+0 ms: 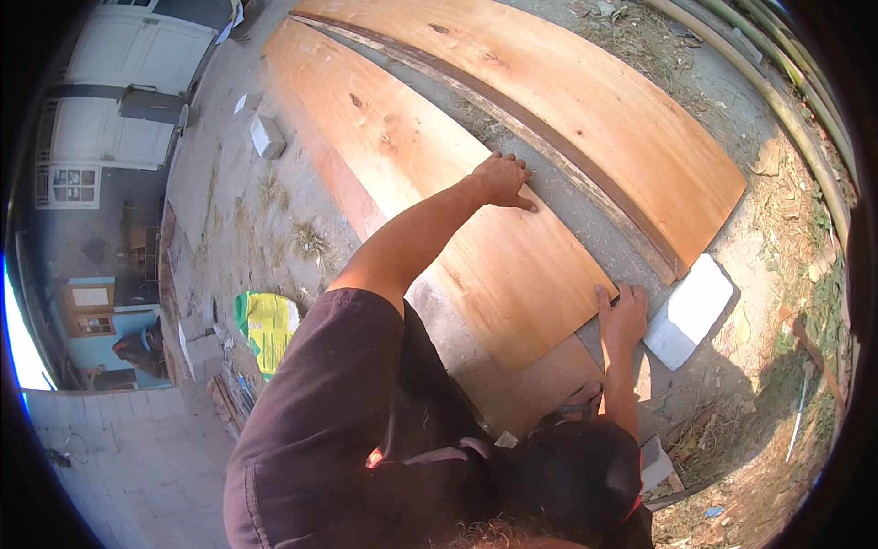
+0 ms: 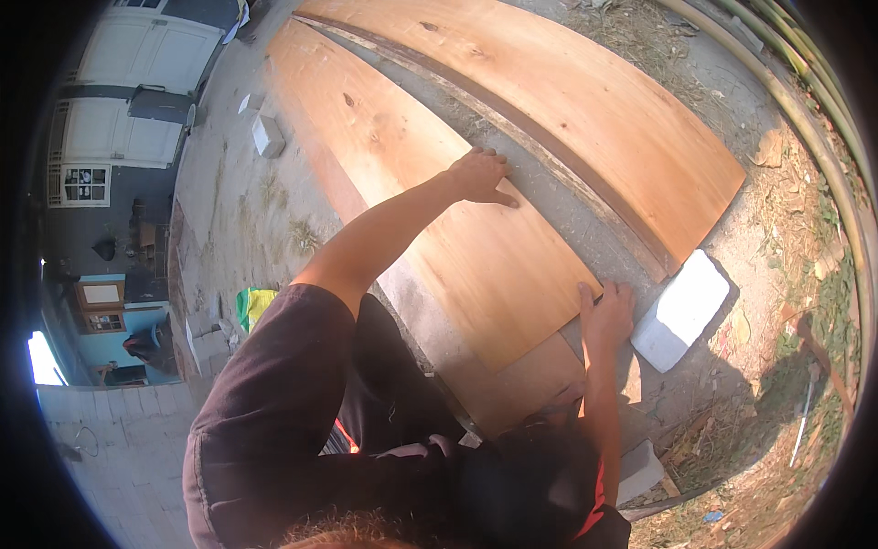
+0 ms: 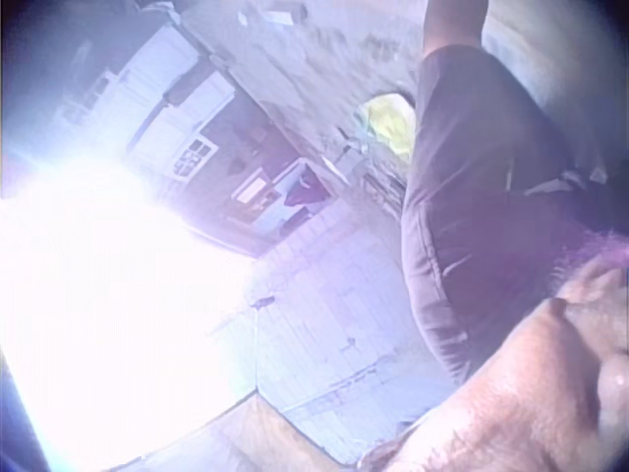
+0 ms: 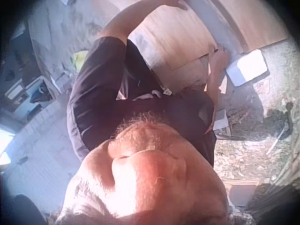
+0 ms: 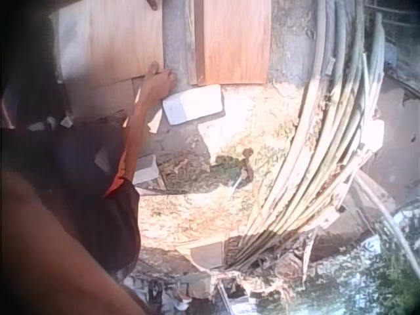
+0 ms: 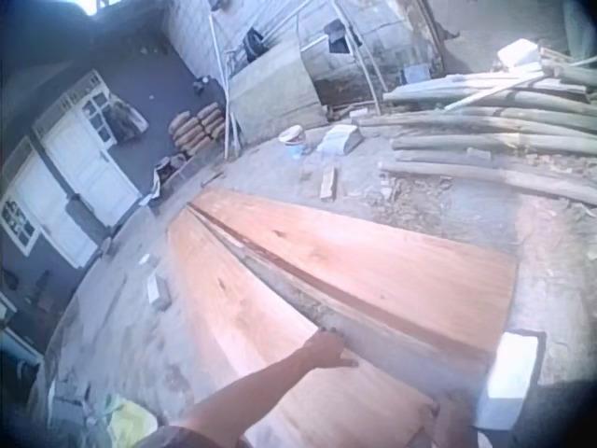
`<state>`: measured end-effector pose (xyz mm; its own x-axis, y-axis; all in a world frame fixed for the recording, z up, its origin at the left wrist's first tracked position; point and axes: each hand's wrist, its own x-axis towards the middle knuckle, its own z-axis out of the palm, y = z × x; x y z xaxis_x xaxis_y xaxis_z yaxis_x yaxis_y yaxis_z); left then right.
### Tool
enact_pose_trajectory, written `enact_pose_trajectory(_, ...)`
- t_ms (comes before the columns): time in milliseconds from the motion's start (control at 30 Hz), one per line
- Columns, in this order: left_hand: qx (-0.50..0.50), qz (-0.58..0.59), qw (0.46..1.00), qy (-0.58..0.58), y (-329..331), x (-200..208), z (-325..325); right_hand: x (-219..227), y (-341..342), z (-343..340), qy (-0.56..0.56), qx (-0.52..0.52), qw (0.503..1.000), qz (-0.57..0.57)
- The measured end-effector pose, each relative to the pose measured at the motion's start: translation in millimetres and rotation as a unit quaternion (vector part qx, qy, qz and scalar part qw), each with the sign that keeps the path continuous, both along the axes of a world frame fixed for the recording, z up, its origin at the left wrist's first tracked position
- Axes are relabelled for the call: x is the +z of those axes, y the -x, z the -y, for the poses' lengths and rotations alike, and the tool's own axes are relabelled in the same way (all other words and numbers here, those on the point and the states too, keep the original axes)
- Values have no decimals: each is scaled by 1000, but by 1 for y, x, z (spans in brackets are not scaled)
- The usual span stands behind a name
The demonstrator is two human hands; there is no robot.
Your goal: The person saws a small piece of wood using a hand saw, then picks up a long wooden strip, places it across two boards, and uses the hand saw to cut a notch into it.
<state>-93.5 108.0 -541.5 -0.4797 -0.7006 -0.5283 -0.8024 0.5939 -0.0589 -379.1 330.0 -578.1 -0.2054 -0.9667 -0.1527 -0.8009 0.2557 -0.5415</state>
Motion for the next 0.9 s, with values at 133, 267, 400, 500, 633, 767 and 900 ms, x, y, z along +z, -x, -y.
enact_pose_trajectory(133, 8, -26, 1000, 15, 6, -11, -6, -6, -1, 17, 47, 116, 991, -48)
enact_pose_trajectory(267, 4, -48, 998, 32, 3, -18, -3, -12, 2, 42, -8, 140, 989, -38)
enact_pose_trajectory(400, 14, -65, 998, -11, -11, -20, 2, 2, -4, 46, -103, 130, 986, -10)
enact_pose_trajectory(500, 17, -90, 996, -19, -15, -16, 3, 14, -11, 44, -169, 91, 981, 35)
enact_pose_trajectory(633, 30, -49, 996, -65, -16, 1, 3, 13, -25, 29, -85, 102, 991, 10)
enact_pose_trajectory(767, 66, -95, 991, -64, -13, 2, -6, 10, -35, 25, -63, 101, 992, -47)
enact_pose_trajectory(900, 45, -101, 994, 20, -8, -9, -13, 7, -33, 22, -34, 96, 993, -54)
